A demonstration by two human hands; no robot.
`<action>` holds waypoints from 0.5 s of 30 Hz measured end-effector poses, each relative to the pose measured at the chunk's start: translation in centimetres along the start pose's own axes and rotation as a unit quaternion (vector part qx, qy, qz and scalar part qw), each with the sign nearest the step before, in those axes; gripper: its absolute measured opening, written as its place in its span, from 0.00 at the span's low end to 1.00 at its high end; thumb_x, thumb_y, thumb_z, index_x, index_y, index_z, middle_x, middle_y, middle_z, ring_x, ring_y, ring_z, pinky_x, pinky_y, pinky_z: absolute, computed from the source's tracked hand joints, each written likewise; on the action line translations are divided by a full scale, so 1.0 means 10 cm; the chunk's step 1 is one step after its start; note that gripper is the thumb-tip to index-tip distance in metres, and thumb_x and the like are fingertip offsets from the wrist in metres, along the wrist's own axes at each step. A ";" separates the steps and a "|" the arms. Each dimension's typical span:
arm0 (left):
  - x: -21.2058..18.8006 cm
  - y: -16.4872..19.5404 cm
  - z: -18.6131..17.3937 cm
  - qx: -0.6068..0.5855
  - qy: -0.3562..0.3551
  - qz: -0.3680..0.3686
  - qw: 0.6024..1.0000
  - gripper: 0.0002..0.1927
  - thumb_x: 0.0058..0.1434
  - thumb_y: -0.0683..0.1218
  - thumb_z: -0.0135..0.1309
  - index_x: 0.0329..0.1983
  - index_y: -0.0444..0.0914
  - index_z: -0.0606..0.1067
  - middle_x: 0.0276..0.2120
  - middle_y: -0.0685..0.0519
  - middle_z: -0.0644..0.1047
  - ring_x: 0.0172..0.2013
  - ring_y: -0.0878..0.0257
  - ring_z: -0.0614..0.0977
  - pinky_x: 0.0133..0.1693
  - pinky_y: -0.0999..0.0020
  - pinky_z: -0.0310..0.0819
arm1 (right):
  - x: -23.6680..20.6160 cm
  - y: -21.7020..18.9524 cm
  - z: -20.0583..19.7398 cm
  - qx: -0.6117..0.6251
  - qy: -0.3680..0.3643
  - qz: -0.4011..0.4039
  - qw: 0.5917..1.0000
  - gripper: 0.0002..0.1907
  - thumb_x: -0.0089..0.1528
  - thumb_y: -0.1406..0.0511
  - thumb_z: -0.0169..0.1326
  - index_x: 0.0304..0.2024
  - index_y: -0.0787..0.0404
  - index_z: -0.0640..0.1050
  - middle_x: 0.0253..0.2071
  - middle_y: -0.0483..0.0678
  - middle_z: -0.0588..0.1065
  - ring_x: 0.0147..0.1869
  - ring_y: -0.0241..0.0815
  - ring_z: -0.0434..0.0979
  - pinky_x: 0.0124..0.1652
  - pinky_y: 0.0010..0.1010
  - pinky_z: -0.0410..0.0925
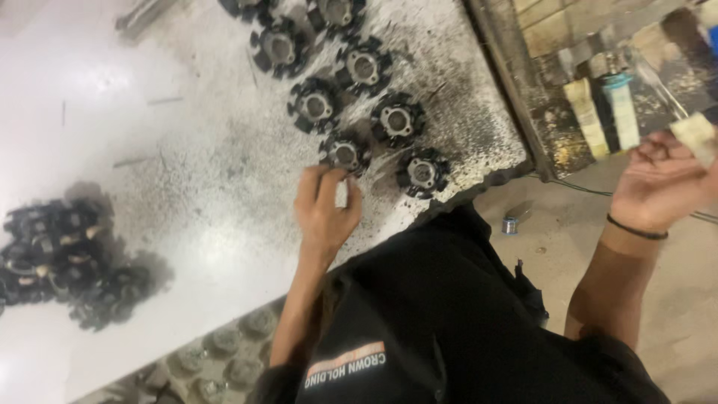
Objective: The person uses a handheld tool to work on the center hub of black impeller parts one at a time on a workbench, with visible smoke at one point, then arranges the parts into rows on the bench.
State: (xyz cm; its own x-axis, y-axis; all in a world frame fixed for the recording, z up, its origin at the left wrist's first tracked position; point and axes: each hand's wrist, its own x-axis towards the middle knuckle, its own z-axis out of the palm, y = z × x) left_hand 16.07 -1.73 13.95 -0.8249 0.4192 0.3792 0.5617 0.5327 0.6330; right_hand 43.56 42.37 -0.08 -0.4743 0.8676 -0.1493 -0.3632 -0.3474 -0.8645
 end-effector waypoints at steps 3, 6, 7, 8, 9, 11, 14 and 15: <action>-0.06 -0.10 -0.06 0.029 0.029 -0.011 0.999 0.09 0.58 0.34 0.62 0.40 0.34 0.77 0.40 0.44 0.75 0.39 0.48 0.79 0.39 0.57 0.75 | 0.17 -0.12 0.41 0.072 0.055 0.068 0.994 0.25 0.73 0.50 0.52 0.53 0.68 0.74 0.42 0.54 0.75 0.43 0.45 0.72 0.46 0.31 0.65; -0.12 -0.28 -0.18 0.053 0.056 -0.005 0.997 0.07 0.58 0.33 0.61 0.39 0.33 0.77 0.38 0.43 0.76 0.38 0.48 0.79 0.39 0.57 0.74 | 0.23 -0.30 0.99 0.150 0.079 0.180 0.969 0.23 0.76 0.54 0.47 0.55 0.69 0.72 0.46 0.53 0.75 0.47 0.45 0.74 0.52 0.30 0.69; -0.15 -0.35 -0.22 0.059 0.066 -0.008 0.996 0.07 0.58 0.33 0.61 0.38 0.33 0.77 0.38 0.43 0.76 0.38 0.48 0.78 0.39 0.57 0.73 | 0.19 -0.34 1.18 0.143 0.087 0.201 0.965 0.22 0.73 0.56 0.48 0.55 0.70 0.74 0.44 0.52 0.76 0.45 0.44 0.76 0.50 0.30 0.71; -0.17 -0.43 -0.25 0.065 0.079 -0.011 0.995 0.06 0.59 0.33 0.61 0.38 0.33 0.77 0.37 0.43 0.76 0.38 0.48 0.78 0.38 0.57 0.73 | 0.16 -0.37 1.35 0.136 0.092 0.221 0.961 0.21 0.71 0.58 0.48 0.54 0.71 0.75 0.42 0.51 0.76 0.43 0.44 0.77 0.49 0.31 0.73; -0.19 -0.52 -0.28 0.074 0.089 -0.016 0.993 0.05 0.59 0.33 0.61 0.38 0.32 0.78 0.37 0.43 0.76 0.37 0.49 0.78 0.38 0.57 0.72 | 0.11 -0.39 1.51 0.085 0.020 0.190 0.978 0.18 0.72 0.59 0.50 0.53 0.70 0.75 0.43 0.52 0.77 0.45 0.44 0.78 0.48 0.31 0.72; -0.26 -0.69 -0.33 0.092 0.102 -0.032 0.990 0.04 0.60 0.34 0.60 0.38 0.32 0.78 0.36 0.43 0.76 0.37 0.50 0.78 0.38 0.57 0.72 | 0.04 -0.40 1.75 -0.015 -0.091 0.119 0.989 0.14 0.73 0.62 0.52 0.52 0.69 0.75 0.43 0.54 0.78 0.45 0.45 0.80 0.45 0.31 0.71; -0.36 -0.93 -0.35 0.129 0.092 -0.061 0.985 0.02 0.62 0.35 0.60 0.37 0.32 0.77 0.35 0.43 0.75 0.36 0.48 0.77 0.38 0.56 0.71 | 0.22 -0.41 2.00 -0.136 -0.135 -0.029 0.981 0.10 0.73 0.67 0.55 0.47 0.70 0.77 0.40 0.53 0.79 0.35 0.46 0.79 0.33 0.32 0.68; -0.39 -0.99 -0.33 0.139 0.086 -0.078 0.983 0.02 0.62 0.36 0.59 0.37 0.33 0.77 0.36 0.43 0.75 0.37 0.48 0.77 0.38 0.56 0.72 | 0.37 -0.42 2.07 -0.124 -0.155 -0.048 0.979 0.07 0.72 0.70 0.55 0.50 0.68 0.78 0.42 0.53 0.80 0.37 0.47 0.81 0.33 0.32 0.69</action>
State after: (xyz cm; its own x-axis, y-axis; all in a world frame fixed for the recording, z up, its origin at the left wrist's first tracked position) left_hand 13.49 -11.12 8.44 -0.8878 0.1981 0.4153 0.4026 0.7714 0.4927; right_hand 26.68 39.71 12.96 -0.6825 0.7285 0.0591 -0.2310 -0.1384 -0.9631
